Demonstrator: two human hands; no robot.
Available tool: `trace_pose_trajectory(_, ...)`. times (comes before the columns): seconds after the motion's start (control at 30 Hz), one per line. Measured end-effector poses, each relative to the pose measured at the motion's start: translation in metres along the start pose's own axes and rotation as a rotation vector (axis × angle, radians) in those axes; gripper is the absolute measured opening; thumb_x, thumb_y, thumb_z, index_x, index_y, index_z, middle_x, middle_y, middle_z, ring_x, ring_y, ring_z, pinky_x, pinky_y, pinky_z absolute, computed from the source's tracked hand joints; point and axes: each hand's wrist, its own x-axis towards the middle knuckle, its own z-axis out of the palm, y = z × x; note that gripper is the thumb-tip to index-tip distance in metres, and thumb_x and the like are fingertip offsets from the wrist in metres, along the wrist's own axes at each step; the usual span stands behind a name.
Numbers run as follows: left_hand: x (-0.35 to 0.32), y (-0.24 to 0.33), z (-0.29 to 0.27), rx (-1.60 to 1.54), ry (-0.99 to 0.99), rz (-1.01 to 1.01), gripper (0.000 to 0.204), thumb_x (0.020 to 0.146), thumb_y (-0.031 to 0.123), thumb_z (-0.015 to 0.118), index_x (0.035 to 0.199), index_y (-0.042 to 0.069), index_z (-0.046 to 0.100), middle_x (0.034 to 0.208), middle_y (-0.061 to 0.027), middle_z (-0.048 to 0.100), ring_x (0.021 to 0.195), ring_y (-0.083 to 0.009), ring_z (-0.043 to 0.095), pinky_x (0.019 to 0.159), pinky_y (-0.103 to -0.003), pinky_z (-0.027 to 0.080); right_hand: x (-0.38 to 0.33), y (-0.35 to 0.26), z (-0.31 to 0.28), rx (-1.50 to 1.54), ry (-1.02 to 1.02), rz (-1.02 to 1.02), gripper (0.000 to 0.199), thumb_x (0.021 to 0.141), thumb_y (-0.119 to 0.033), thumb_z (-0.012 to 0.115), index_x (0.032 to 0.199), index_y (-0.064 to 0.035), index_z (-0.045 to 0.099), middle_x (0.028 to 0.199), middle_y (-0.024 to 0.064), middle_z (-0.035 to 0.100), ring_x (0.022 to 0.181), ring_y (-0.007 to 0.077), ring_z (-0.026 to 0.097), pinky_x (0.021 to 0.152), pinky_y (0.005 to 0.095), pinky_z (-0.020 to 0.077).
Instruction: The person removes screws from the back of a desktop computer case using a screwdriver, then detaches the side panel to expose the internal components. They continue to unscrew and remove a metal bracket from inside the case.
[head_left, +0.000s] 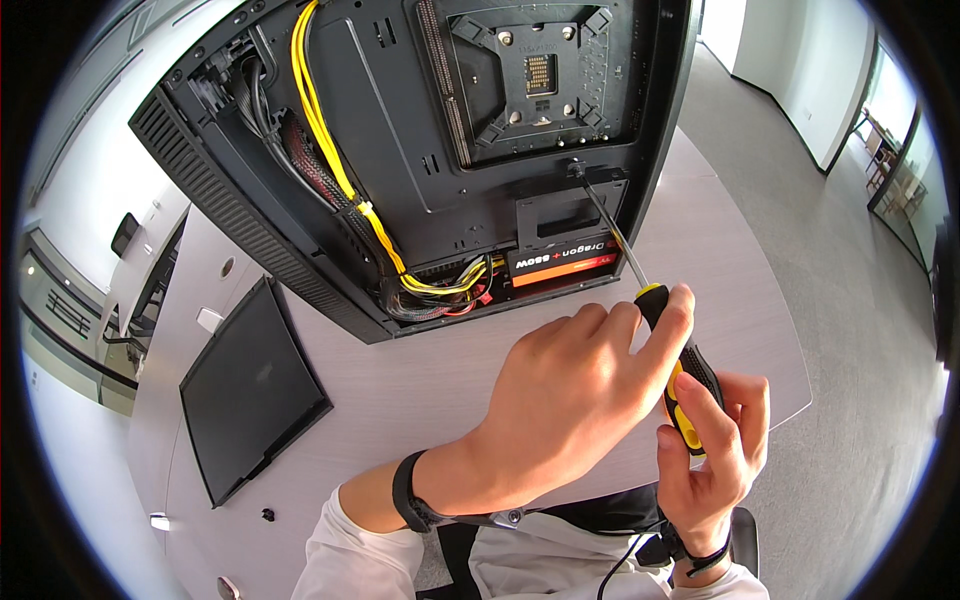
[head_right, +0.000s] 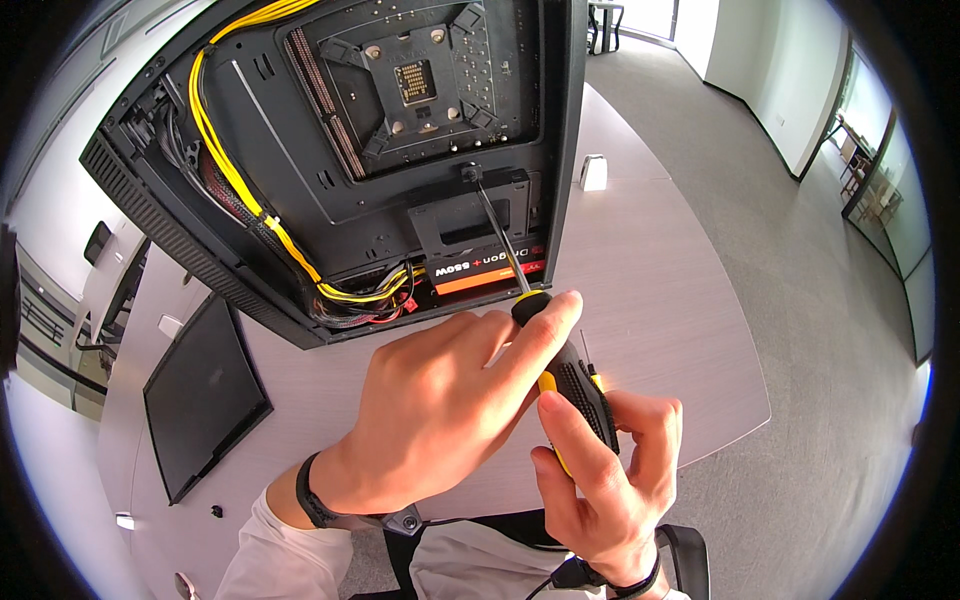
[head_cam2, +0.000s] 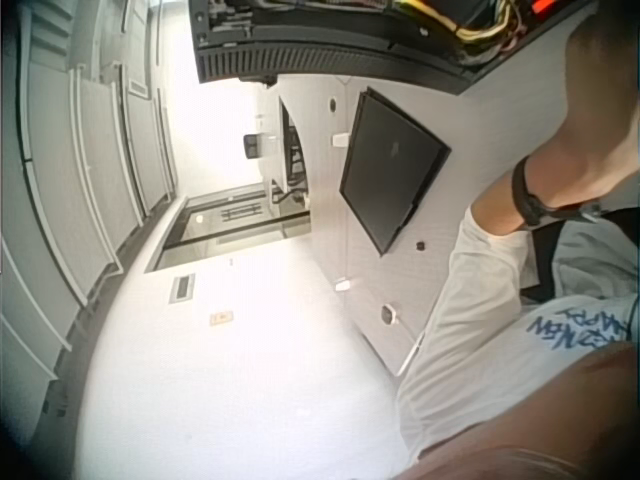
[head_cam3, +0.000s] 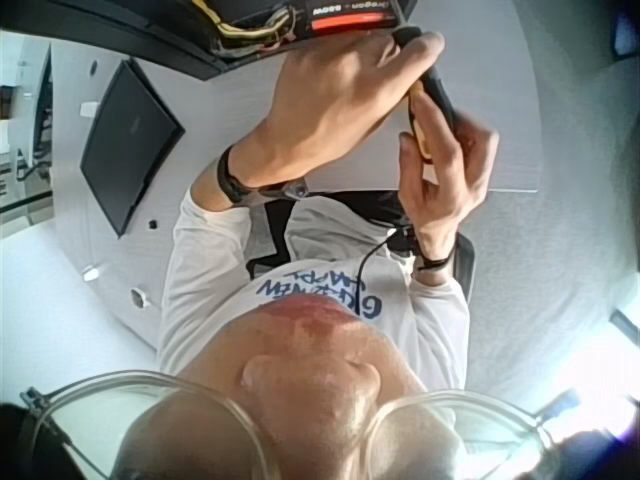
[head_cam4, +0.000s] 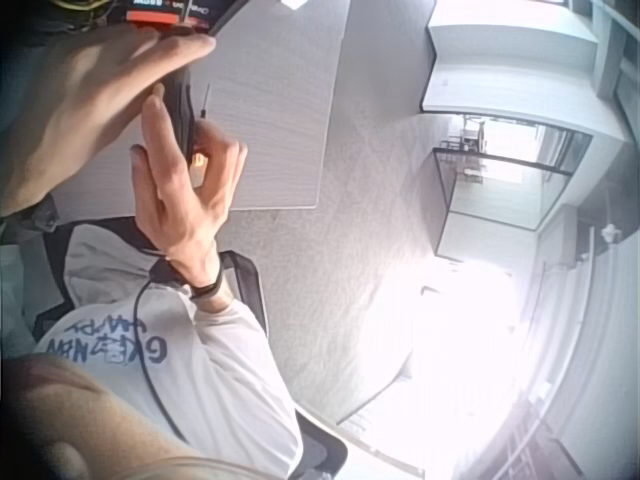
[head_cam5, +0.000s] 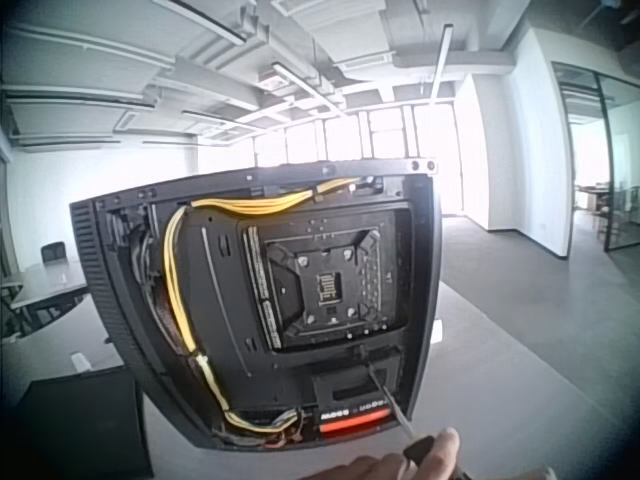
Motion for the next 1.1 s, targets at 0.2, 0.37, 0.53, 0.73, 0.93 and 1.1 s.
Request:
trace_pose_trajectory(0.2, 0.0, 0.001, -0.001, 0.005, -0.015, -0.01, 0.057, 0.079, 0.006, 0.073, 0.136, 0.007, 0.066, 0.074, -0.0009, 0.053, 0.062, -0.0152, 0.059, 0.053, -0.031, 0.05, -0.001, 0.0, -0.001, -0.003, -0.004, 0.004, 0.062, 0.064, -0.002, 0.082, 0.125, -0.0137, 0.075, 0.105, 0.0117, 0.064, 0.085, 0.0259, 0.057, 0.073, 0.037, 0.0483)
trace_pose_trajectory(0.37, 0.0, -0.001, 0.0, -0.005, -0.017, -0.015, 0.057, 0.08, 0.006, 0.073, 0.137, 0.007, 0.066, 0.075, -0.001, 0.054, 0.063, -0.0161, 0.059, 0.054, -0.032, 0.051, 0.001, 0.0, 0.0, -0.01, -0.016, 0.006, 0.06, 0.067, -0.003, 0.082, 0.125, -0.0137, 0.075, 0.106, 0.0125, 0.065, 0.086, 0.0262, 0.058, 0.073, 0.0369, 0.049)
trace_pose_trajectory(0.53, 0.0, -0.006, 0.003, -0.01, -0.033, -0.022, 0.057, 0.08, 0.006, 0.074, 0.137, 0.006, 0.065, 0.076, -0.0015, 0.056, 0.064, -0.0178, 0.06, 0.055, -0.033, 0.051, 0.003, 0.001, 0.003, -0.009, -0.022, 0.01, 0.058, 0.069, -0.002, 0.082, 0.126, -0.0134, 0.075, 0.108, 0.0133, 0.065, 0.087, 0.0268, 0.059, 0.074, 0.0369, 0.0504)
trace_pose_trajectory(0.73, 0.0, -0.007, 0.005, -0.008, -0.012, -0.015, 0.055, 0.08, 0.006, 0.073, 0.135, 0.007, 0.066, 0.076, -0.0016, 0.057, 0.065, -0.0178, 0.061, 0.056, -0.033, 0.052, 0.003, 0.003, 0.004, 0.0, -0.012, 0.006, 0.058, 0.069, -0.001, 0.081, 0.126, -0.013, 0.075, 0.108, 0.014, 0.066, 0.088, 0.0269, 0.059, 0.074, 0.0363, 0.0509)
trace_pose_trajectory(0.93, 0.003, -0.013, 0.005, 0.008, 0.002, 0.048, 0.051, 0.079, 0.009, 0.073, 0.129, 0.006, 0.064, 0.083, -0.0044, 0.061, 0.084, -0.0172, 0.066, 0.057, -0.029, 0.056, 0.004, 0.003, 0.003, 0.006, 0.0, 0.001, 0.058, 0.069, 0.0, 0.081, 0.125, -0.0124, 0.075, 0.107, 0.0146, 0.066, 0.087, 0.0267, 0.059, 0.071, 0.0354, 0.0508)
trace_pose_trajectory(1.1, 0.006, -0.023, 0.012, 0.018, 0.07, 0.111, 0.048, 0.079, 0.008, 0.072, 0.127, 0.008, 0.064, 0.091, -0.0077, 0.066, 0.107, -0.0251, 0.066, 0.065, -0.03, 0.06, 0.007, 0.004, 0.001, -0.018, 0.008, -0.013, 0.057, 0.069, -0.001, 0.081, 0.125, -0.0116, 0.075, 0.105, 0.0141, 0.065, 0.085, 0.0266, 0.059, 0.07, 0.0352, 0.0507)
